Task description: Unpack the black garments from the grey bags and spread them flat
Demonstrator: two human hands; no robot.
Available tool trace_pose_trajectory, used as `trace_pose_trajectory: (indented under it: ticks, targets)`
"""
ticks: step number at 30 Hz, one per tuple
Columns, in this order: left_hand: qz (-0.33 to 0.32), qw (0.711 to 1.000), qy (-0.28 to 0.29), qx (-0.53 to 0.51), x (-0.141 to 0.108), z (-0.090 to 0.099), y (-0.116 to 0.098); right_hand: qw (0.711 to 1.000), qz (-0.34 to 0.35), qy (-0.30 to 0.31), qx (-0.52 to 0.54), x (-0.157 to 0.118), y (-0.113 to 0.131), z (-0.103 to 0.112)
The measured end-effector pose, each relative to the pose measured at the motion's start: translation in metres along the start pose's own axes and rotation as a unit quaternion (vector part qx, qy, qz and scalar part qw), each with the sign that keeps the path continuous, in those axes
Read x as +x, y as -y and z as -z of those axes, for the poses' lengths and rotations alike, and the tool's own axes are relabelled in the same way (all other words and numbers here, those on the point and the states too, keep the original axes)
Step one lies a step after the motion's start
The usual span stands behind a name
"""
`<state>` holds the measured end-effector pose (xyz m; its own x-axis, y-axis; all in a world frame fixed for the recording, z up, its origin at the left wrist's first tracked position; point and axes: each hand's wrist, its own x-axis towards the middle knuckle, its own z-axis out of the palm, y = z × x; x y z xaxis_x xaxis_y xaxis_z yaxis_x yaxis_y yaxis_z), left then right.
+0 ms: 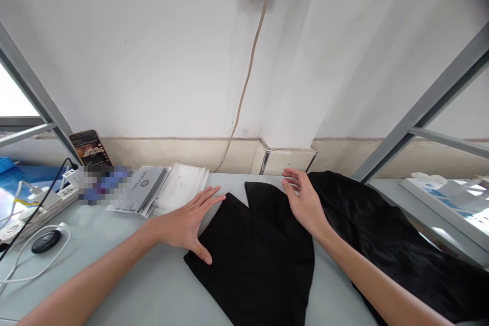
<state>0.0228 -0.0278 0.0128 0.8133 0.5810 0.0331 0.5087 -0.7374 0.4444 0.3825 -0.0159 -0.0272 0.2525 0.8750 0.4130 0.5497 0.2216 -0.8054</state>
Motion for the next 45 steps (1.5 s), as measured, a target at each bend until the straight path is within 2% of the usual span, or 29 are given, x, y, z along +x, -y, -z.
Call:
trace_pose_trajectory:
  ticks: [3, 7, 10, 13, 15, 16, 19, 22, 24, 27, 30, 33, 38, 41, 45]
  targets:
    - [-0.03, 1.0, -0.001, 0.002, 0.002, 0.0, -0.005, 0.998, 0.025, 0.026, -0.047, -0.005, 0.01, 0.006]
    - [-0.041, 0.998, -0.042, 0.003, 0.007, -0.006, -0.012, 0.98, 0.055, 0.152, -0.118, -0.014, 0.023, 0.009]
    - [-0.037, 0.995, -0.084, 0.023, 0.011, -0.013, -0.015, 0.963, 0.077, 0.195, -0.168, -0.019, 0.024, 0.005]
    - [-0.043, 0.991, -0.115, 0.053, 0.013, -0.018, -0.017, 0.954, 0.154, 0.164, -0.199, -0.02, 0.023, 0.001]
    - [-0.064, 0.99, -0.11, 0.055, 0.013, -0.02, -0.017, 0.944, 0.197, 0.137, -0.226, -0.021, 0.023, 0.0]
    - [-0.078, 0.99, -0.102, 0.052, 0.012, -0.021, -0.017, 0.941, 0.194, 0.133, -0.244, -0.021, 0.023, 0.0]
    - [-0.11, 0.989, -0.086, 0.047, 0.011, -0.026, -0.015, 0.937, 0.122, 0.154, -0.29, -0.02, 0.021, 0.001]
    - [-0.104, 0.989, -0.093, 0.053, 0.012, -0.029, -0.013, 0.935, 0.089, 0.155, -0.305, -0.019, 0.016, 0.001]
    - [-0.088, 0.989, -0.097, 0.066, 0.013, -0.029, -0.013, 0.938, 0.1, 0.131, -0.304, -0.017, 0.013, 0.0]
    - [-0.072, 0.988, -0.107, 0.083, 0.014, -0.029, -0.013, 0.946, 0.15, 0.094, -0.273, -0.014, 0.009, -0.001]
    - [-0.072, 0.988, -0.112, 0.082, 0.013, -0.03, -0.014, 0.953, 0.171, 0.142, -0.205, -0.014, 0.006, -0.002]
    - [-0.075, 0.989, -0.099, 0.086, 0.013, -0.032, -0.013, 0.95, 0.171, 0.185, -0.185, -0.016, 0.003, -0.005]
    - [-0.068, 0.993, -0.058, 0.079, 0.011, -0.032, -0.013, 0.955, 0.134, 0.166, -0.206, -0.013, -0.006, -0.009]
    - [-0.078, 0.994, -0.051, 0.06, 0.011, -0.03, -0.016, 0.958, 0.113, 0.157, -0.211, -0.009, -0.008, -0.007]
    - [-0.104, 0.992, -0.052, 0.048, 0.011, -0.031, -0.017, 0.956, 0.112, 0.177, -0.205, -0.006, -0.013, -0.008]
